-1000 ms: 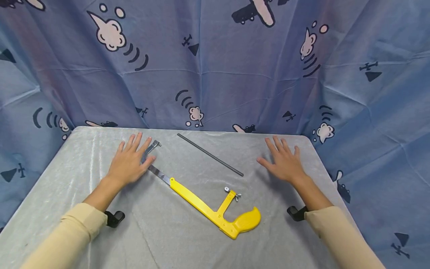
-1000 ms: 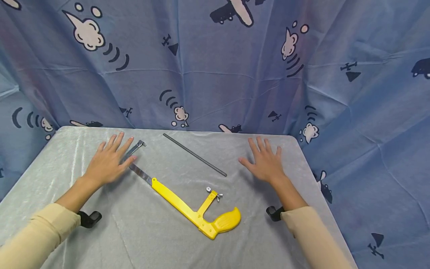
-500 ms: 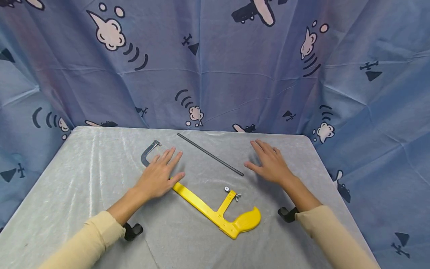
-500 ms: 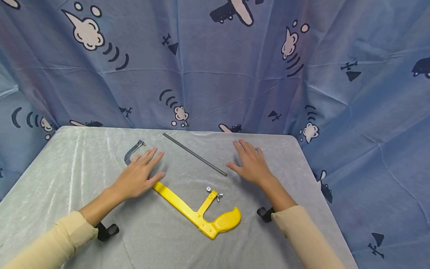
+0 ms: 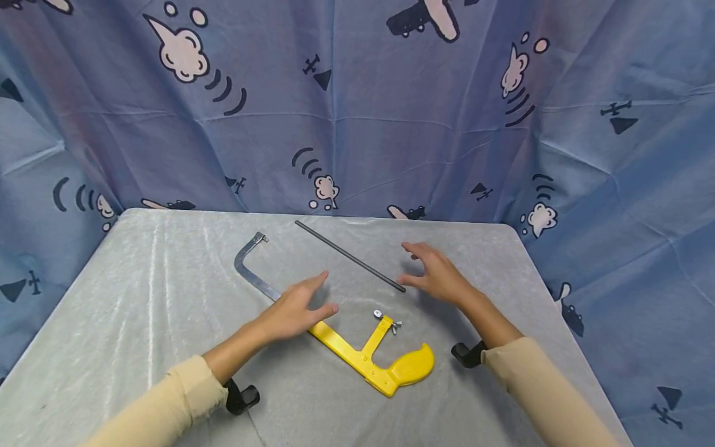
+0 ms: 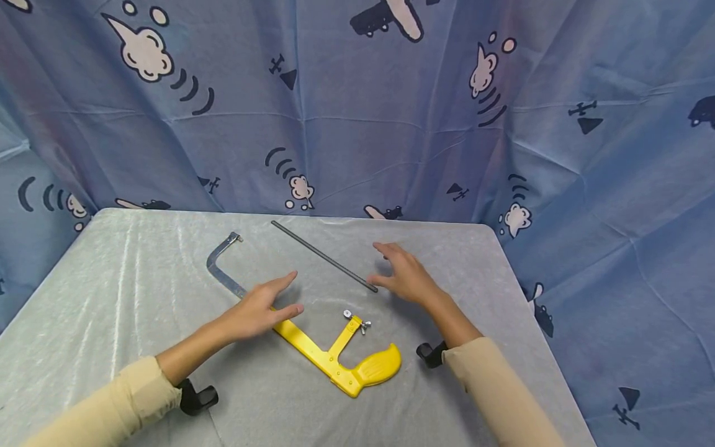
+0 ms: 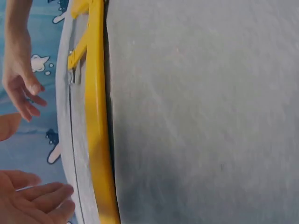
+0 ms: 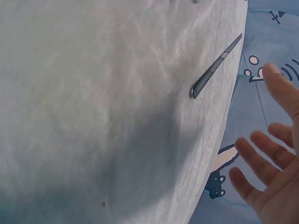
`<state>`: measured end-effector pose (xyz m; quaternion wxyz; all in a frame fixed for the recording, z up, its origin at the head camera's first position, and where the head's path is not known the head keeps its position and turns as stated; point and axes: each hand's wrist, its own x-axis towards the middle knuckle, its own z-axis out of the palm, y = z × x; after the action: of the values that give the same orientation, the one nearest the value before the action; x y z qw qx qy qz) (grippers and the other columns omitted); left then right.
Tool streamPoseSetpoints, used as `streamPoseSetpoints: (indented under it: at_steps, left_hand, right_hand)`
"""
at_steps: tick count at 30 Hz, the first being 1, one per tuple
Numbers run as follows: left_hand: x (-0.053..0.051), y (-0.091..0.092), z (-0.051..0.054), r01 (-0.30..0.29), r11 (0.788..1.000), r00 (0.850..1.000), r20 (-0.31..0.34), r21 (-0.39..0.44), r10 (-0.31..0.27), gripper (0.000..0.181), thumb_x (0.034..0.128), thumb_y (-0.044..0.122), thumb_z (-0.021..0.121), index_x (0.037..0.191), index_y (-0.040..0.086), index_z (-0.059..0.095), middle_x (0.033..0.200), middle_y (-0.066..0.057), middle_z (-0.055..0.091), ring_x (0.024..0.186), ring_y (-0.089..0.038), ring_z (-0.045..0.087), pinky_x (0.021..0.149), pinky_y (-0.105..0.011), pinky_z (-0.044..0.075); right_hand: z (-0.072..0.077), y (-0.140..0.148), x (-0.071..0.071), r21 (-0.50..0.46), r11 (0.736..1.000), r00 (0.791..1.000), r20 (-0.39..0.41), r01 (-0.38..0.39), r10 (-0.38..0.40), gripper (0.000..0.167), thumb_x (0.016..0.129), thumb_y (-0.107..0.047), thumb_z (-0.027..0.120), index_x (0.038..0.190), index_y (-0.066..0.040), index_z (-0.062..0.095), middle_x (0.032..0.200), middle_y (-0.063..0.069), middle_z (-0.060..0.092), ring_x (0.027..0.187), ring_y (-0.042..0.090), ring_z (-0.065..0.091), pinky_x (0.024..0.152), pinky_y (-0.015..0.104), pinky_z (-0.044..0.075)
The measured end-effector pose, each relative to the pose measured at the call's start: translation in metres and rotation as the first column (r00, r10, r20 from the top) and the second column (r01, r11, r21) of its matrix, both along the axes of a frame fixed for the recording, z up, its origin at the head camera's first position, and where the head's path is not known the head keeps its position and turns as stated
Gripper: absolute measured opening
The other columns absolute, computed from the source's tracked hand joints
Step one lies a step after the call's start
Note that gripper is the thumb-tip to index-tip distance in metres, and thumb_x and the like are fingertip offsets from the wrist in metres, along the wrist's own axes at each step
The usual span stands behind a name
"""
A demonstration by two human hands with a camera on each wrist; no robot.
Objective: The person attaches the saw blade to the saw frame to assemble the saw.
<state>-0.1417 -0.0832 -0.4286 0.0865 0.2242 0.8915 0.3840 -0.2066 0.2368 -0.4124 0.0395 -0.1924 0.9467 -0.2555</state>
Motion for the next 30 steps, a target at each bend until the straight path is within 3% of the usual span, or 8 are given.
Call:
streamPoseSetpoints:
  at_steps: [6, 11, 15, 19, 26, 30]
  left_hand:
    - [0.003, 0.009, -0.001, 0.035, 0.996, 0.992, 0.118, 0.088, -0.045, 0.072, 0.0948, 0.03, 0.066, 0.147, -0.009, 0.037, 0.145, -0.023, 0.048, 0.131, -0.033, 0.051, 0.109, -0.047, 0.039]
    - [0.005, 0.015, -0.004, 0.1, 0.979, 0.965, 0.223, 0.178, -0.139, 0.067, 0.0965, 0.027, 0.065, 0.146, -0.01, 0.038, 0.139, -0.024, 0.054, 0.127, -0.032, 0.055, 0.105, -0.044, 0.044]
    - [0.005, 0.02, -0.005, 0.118, 0.965, 0.941, 0.285, 0.235, -0.184, 0.064, 0.0967, 0.023, 0.064, 0.144, -0.011, 0.04, 0.133, -0.023, 0.058, 0.123, -0.032, 0.058, 0.101, -0.041, 0.047]
    - [0.005, 0.025, -0.007, 0.139, 0.96, 0.923, 0.318, 0.245, -0.215, 0.061, 0.0963, 0.022, 0.064, 0.142, -0.012, 0.043, 0.131, -0.023, 0.06, 0.12, -0.031, 0.06, 0.098, -0.039, 0.05]
    - [0.003, 0.033, -0.01, 0.203, 0.957, 0.877, 0.396, 0.207, -0.272, 0.06, 0.0958, 0.021, 0.065, 0.142, -0.011, 0.045, 0.129, -0.02, 0.063, 0.117, -0.027, 0.063, 0.094, -0.034, 0.052]
    - [0.004, 0.039, -0.01, 0.216, 0.954, 0.865, 0.412, 0.208, -0.286, 0.058, 0.0946, 0.019, 0.066, 0.14, -0.01, 0.047, 0.125, -0.018, 0.066, 0.114, -0.025, 0.065, 0.093, -0.033, 0.052]
  right_hand:
    - [-0.008, -0.002, -0.006, -0.124, 0.992, 0.997, 0.058, -0.035, 0.043, 0.075, 0.082, -0.017, 0.083, 0.145, -0.001, 0.047, 0.137, 0.021, 0.056, 0.117, 0.036, 0.059, 0.095, 0.058, 0.046]
    - [-0.012, -0.003, -0.009, -0.177, 0.983, 0.993, 0.101, -0.041, 0.06, 0.064, 0.085, -0.014, 0.079, 0.14, 0.006, 0.051, 0.125, 0.021, 0.064, 0.111, 0.035, 0.063, 0.095, 0.054, 0.048]
    - [-0.013, -0.004, -0.011, -0.229, 0.973, 0.985, 0.155, -0.041, 0.078, 0.053, 0.088, -0.011, 0.076, 0.132, 0.009, 0.056, 0.116, 0.021, 0.068, 0.104, 0.032, 0.066, 0.092, 0.049, 0.051]
    - [-0.014, -0.004, -0.014, -0.235, 0.97, 0.975, 0.196, -0.053, 0.101, 0.047, 0.09, -0.012, 0.073, 0.129, 0.01, 0.059, 0.112, 0.02, 0.069, 0.102, 0.031, 0.066, 0.09, 0.047, 0.053]
    - [-0.017, -0.01, -0.019, -0.246, 0.968, 0.965, 0.237, -0.054, 0.114, 0.043, 0.092, -0.011, 0.071, 0.128, 0.01, 0.059, 0.113, 0.02, 0.07, 0.103, 0.031, 0.066, 0.09, 0.045, 0.053]
    - [-0.021, -0.015, -0.02, -0.252, 0.966, 0.965, 0.234, -0.06, 0.121, 0.039, 0.091, -0.005, 0.071, 0.124, 0.011, 0.061, 0.109, 0.021, 0.07, 0.099, 0.03, 0.067, 0.087, 0.042, 0.054]
